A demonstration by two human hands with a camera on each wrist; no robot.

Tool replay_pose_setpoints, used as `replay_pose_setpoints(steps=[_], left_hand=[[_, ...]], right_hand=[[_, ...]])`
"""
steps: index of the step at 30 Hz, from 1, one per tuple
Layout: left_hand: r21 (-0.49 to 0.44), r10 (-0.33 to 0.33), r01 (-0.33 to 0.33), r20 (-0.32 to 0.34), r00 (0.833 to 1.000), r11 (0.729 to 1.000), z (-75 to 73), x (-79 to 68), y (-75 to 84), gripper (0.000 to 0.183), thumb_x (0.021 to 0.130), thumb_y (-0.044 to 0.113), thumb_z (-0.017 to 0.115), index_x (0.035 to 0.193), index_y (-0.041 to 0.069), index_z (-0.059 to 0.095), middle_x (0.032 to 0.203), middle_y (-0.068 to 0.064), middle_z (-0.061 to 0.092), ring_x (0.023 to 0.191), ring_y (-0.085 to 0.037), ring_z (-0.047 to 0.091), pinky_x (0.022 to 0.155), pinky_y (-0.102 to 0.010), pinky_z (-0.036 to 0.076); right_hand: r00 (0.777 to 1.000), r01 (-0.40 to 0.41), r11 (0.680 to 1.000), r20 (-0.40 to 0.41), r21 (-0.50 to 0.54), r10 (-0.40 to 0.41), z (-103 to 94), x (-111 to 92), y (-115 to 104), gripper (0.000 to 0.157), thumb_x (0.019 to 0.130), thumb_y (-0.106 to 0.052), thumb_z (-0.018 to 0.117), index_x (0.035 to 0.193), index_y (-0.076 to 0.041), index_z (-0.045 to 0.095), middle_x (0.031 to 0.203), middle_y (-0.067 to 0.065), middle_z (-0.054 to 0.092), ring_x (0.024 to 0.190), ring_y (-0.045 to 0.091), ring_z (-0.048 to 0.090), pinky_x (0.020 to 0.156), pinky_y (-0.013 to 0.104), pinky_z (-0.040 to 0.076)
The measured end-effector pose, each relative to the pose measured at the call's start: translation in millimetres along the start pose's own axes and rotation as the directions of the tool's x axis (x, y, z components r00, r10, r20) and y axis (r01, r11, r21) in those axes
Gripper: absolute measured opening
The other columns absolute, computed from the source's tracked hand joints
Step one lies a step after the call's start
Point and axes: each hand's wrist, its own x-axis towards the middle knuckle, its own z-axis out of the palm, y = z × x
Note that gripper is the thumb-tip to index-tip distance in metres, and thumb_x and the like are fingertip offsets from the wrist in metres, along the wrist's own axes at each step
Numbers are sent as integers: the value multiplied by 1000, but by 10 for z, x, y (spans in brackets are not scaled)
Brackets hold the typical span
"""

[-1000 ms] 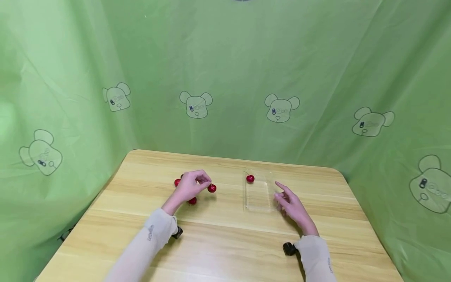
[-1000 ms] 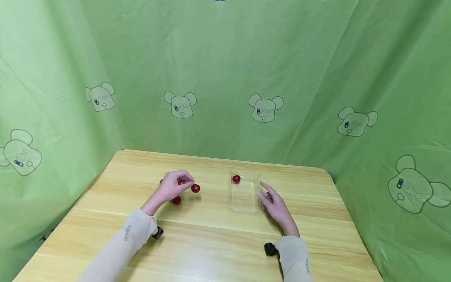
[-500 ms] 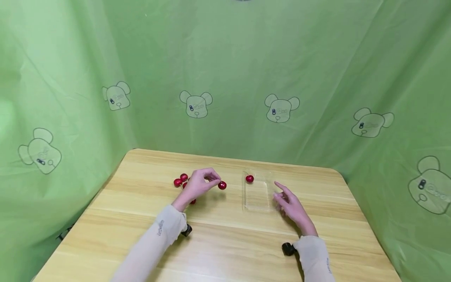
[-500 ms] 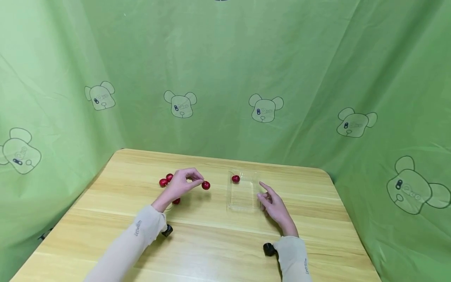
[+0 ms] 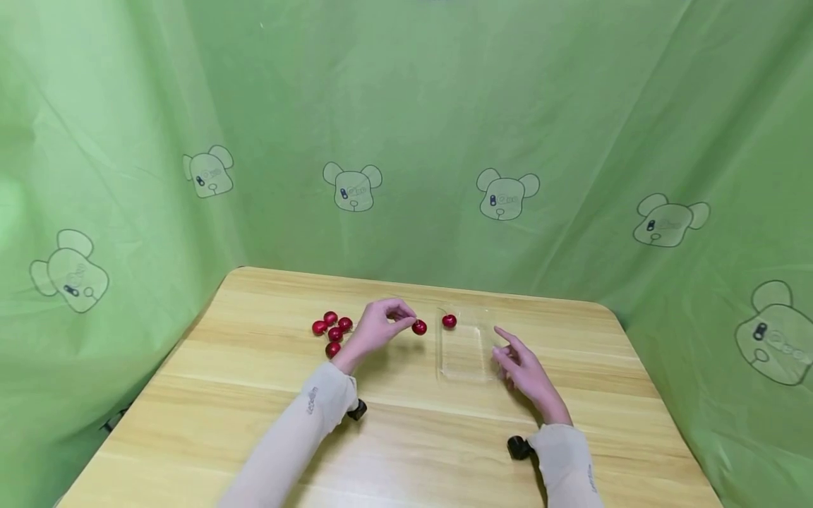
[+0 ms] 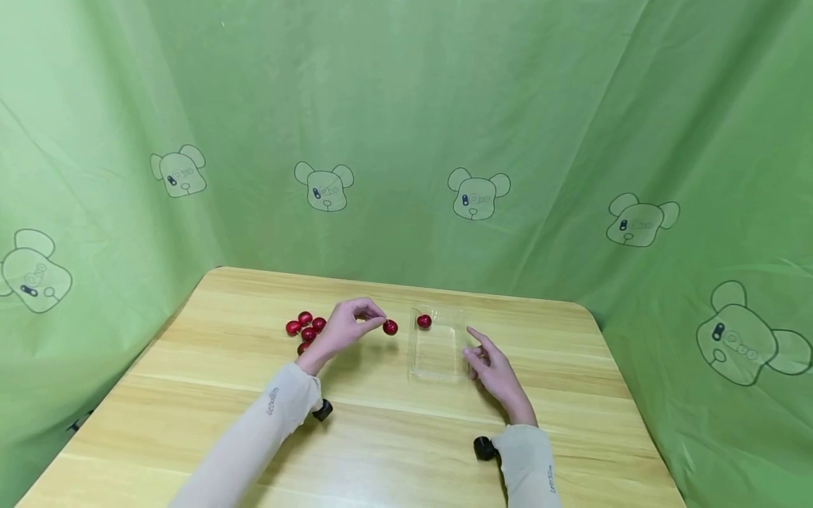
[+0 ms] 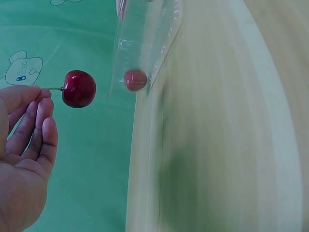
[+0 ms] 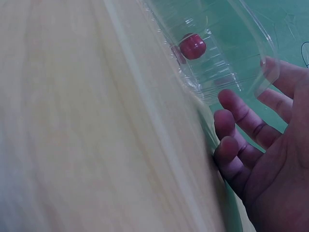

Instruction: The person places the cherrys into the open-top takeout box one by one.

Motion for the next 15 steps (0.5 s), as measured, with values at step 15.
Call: replay_pose_setpoints(steps=[15], left_hand=[[-73, 14, -15, -19, 1000, 997, 372, 317, -19, 9, 93, 12, 77, 102, 9, 76, 98, -6, 77, 84, -9, 68, 80, -24, 59]], right_hand=[[1000, 25, 1000, -18, -19, -25, 23, -1, 11, 62, 108, -36, 56, 163, -20, 32, 110, 23, 62, 69, 18, 59, 51, 32, 52]])
